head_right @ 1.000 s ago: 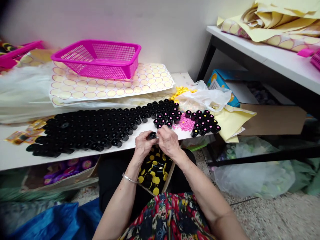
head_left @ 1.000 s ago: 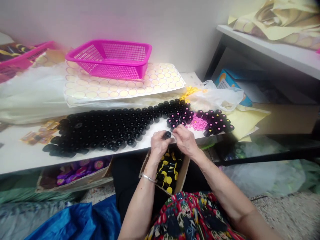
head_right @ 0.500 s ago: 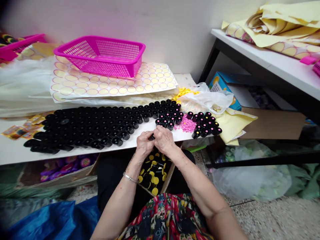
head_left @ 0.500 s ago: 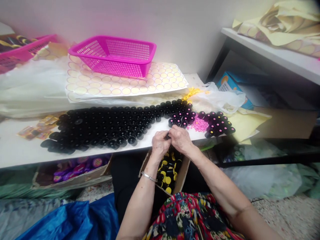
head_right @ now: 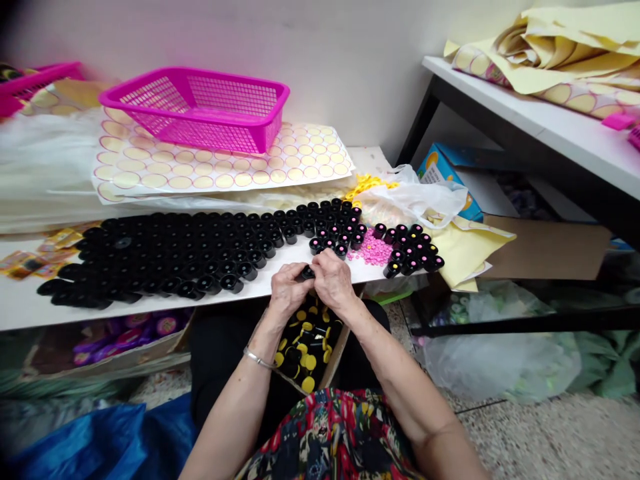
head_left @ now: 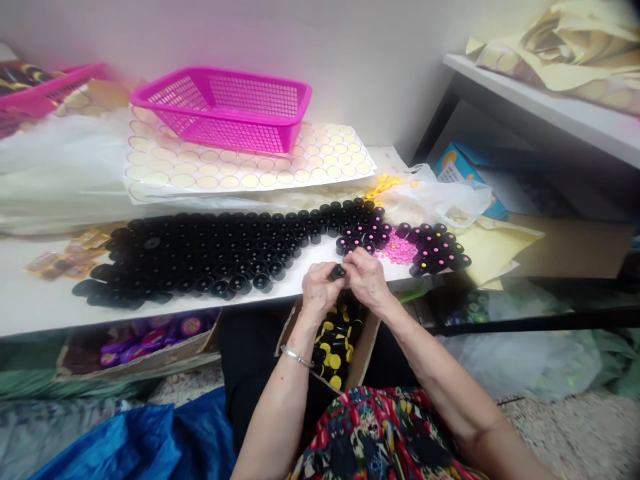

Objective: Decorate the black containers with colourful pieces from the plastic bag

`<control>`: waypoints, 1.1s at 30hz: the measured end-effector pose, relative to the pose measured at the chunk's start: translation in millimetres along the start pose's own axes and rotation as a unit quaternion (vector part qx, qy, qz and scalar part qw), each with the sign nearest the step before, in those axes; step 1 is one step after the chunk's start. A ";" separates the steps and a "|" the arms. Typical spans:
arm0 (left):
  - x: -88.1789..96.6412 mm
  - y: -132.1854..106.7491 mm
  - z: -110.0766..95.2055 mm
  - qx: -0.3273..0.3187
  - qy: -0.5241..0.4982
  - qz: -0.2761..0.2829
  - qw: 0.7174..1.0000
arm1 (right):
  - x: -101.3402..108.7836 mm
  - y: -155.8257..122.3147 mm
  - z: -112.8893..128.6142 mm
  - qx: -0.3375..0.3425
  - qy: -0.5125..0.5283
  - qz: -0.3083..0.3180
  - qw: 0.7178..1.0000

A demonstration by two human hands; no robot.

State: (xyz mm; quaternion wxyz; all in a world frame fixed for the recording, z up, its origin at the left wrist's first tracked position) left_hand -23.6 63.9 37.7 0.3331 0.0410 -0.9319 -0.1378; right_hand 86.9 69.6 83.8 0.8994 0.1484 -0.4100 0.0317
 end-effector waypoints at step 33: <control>0.5 -0.8 10.5 0.020 -0.009 -0.033 0.999 | 11.0 -39.4 -42.3 -0.055 0.046 -0.080 0.994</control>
Point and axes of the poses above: each hand's wrist, its own y-axis towards the middle knuckle, its own x-axis out of the back of the hand, z = x × y, the point moved 8 cm from there along y, towards the middle knuckle, and after that the axes turned 2 degrees about -x, right-handed, at the moved point
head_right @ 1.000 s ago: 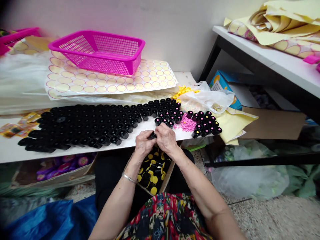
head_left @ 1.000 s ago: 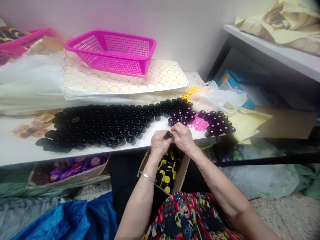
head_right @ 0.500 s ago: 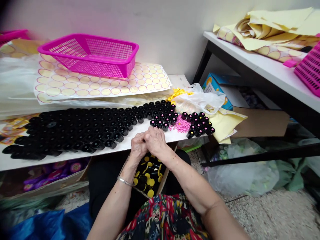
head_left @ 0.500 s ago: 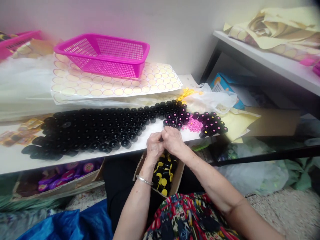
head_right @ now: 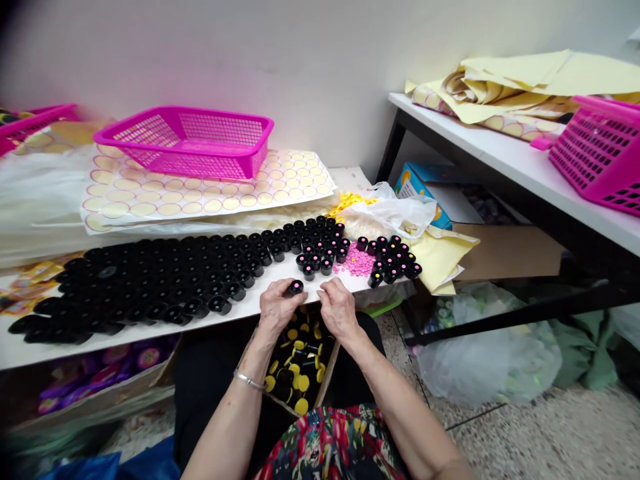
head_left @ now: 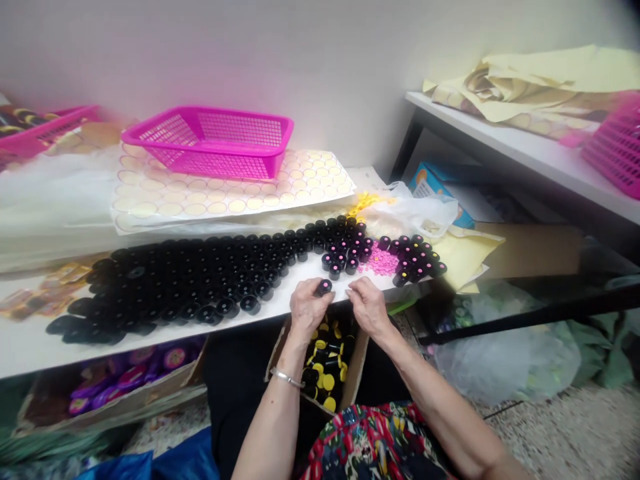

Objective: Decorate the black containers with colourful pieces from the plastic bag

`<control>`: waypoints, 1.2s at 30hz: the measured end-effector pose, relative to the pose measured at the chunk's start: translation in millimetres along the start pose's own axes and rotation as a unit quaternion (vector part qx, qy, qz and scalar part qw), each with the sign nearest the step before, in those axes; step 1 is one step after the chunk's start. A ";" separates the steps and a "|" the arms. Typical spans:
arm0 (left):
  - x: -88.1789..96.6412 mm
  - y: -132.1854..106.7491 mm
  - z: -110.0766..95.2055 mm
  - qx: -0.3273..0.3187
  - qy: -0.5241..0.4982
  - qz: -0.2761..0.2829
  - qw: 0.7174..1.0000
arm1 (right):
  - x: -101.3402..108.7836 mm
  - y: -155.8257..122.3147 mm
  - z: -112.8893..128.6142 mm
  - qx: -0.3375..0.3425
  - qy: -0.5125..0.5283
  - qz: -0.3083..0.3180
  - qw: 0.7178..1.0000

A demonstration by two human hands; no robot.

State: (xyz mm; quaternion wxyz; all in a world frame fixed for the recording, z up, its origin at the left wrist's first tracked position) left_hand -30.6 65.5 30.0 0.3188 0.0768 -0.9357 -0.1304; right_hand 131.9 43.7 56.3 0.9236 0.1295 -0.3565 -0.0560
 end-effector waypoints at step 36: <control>46.2 76.3 -41.6 -0.078 0.410 -0.068 0.906 | -0.3 37.6 -27.3 -0.112 -0.250 0.140 0.951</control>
Point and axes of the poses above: each hand's wrist, its own y-axis towards the middle knuckle, its own x-axis out of the back of the hand, z = x × y, the point moved 8 cm from there along y, towards the middle knuckle, and after that the axes turned 2 degrees about -x, right-handed, at the moved point
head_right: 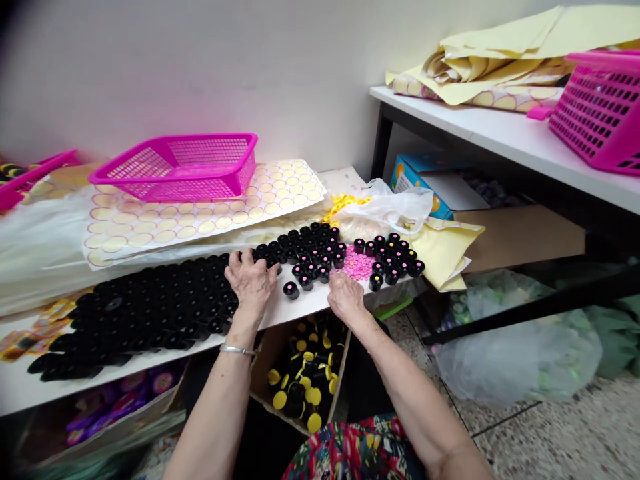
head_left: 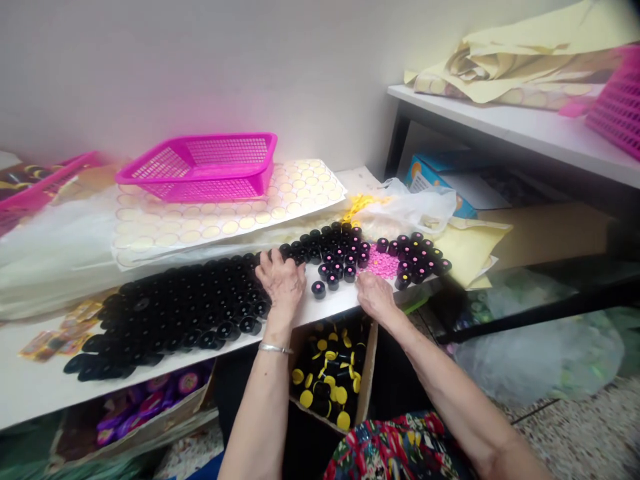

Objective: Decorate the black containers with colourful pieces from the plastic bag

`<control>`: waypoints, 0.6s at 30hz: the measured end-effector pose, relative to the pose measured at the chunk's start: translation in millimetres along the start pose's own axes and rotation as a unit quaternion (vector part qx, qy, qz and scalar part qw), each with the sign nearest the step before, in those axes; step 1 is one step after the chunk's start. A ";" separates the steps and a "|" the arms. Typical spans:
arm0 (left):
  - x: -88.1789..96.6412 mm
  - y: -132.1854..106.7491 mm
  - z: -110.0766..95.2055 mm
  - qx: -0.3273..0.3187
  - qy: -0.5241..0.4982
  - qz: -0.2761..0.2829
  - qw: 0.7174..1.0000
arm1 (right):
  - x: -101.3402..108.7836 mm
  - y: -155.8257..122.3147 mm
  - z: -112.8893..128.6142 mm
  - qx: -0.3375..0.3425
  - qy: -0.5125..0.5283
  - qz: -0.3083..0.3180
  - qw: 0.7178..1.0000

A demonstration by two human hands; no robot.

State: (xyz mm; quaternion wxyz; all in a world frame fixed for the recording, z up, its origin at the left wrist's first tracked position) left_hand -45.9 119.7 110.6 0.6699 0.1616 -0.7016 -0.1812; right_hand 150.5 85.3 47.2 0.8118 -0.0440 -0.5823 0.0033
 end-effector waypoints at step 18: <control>-18.0 0.4 -8.1 0.051 0.021 0.025 0.998 | 3.9 -10.2 -1.4 0.035 0.016 -0.037 0.999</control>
Point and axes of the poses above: each hand's wrist, its own y-axis towards the middle knuckle, its own x-axis out of the back of the hand, z = x × y, the point moved 8 cm from there along y, towards the middle knuckle, and after that the axes turned 2 degrees about -x, right-handed, at the moved point
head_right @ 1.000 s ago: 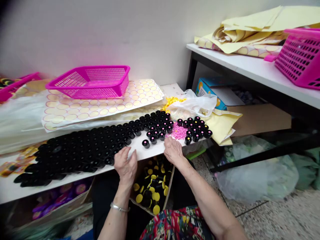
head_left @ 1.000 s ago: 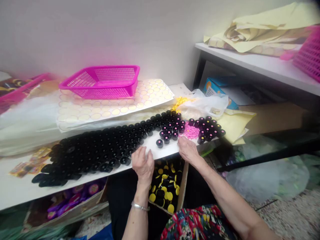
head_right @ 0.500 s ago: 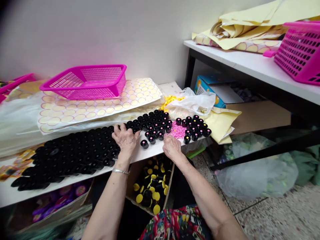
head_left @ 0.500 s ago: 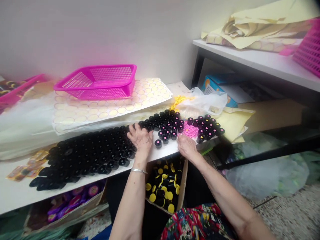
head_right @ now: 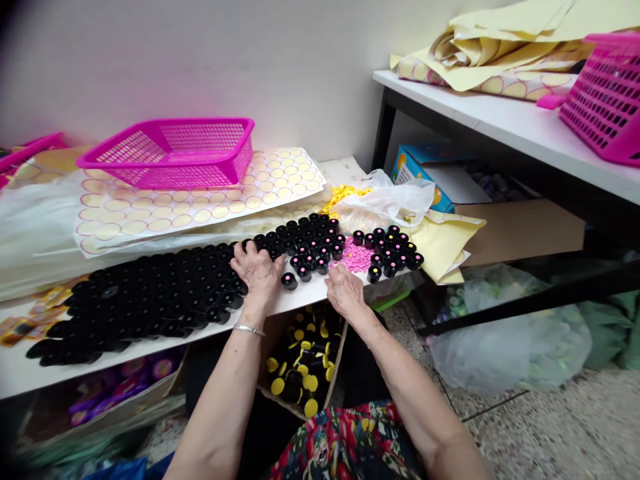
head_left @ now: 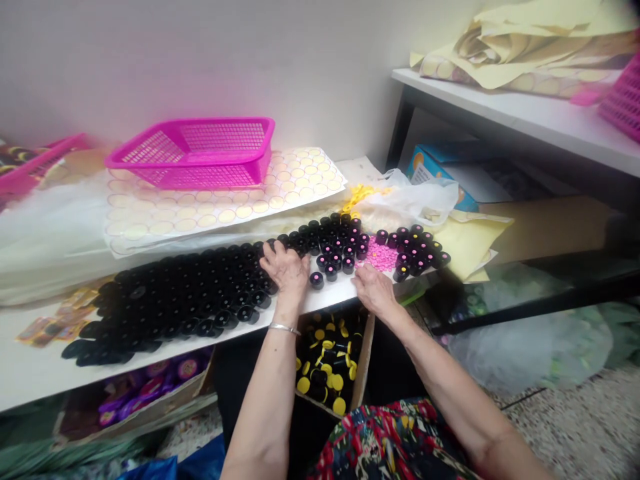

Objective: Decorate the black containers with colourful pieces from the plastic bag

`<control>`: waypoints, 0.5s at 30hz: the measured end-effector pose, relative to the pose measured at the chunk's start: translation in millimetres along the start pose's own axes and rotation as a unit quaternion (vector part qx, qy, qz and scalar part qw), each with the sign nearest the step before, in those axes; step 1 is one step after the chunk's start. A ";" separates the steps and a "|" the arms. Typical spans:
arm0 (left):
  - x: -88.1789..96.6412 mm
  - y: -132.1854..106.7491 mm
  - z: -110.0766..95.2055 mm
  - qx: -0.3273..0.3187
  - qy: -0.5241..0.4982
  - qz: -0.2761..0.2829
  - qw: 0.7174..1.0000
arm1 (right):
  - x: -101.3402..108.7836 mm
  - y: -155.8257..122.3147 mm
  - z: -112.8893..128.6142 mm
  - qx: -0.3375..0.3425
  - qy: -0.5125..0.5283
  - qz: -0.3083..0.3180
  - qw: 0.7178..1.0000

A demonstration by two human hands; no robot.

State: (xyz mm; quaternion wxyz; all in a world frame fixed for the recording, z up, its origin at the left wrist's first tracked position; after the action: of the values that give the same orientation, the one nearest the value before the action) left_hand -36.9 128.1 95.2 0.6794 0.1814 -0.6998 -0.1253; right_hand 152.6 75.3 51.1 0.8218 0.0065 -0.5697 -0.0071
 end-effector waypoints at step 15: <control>0.1 -2.7 0.5 0.004 -0.016 -0.003 1.000 | -7.1 -1.4 5.5 0.001 -0.038 -0.001 0.999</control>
State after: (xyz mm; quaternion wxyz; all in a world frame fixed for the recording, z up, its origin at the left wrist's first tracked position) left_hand -37.1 125.6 94.1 0.6669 0.1847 -0.7106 -0.1276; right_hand 144.9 74.0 46.4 0.7996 0.0073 -0.6004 -0.0076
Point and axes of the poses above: each hand's wrist, its own y-axis towards the middle knuckle, its own x-axis out of the back of the hand, z = x × y, the point moved 8 cm from there along y, towards the middle knuckle, and after that the axes turned 2 degrees about -x, right-handed, at the moved point
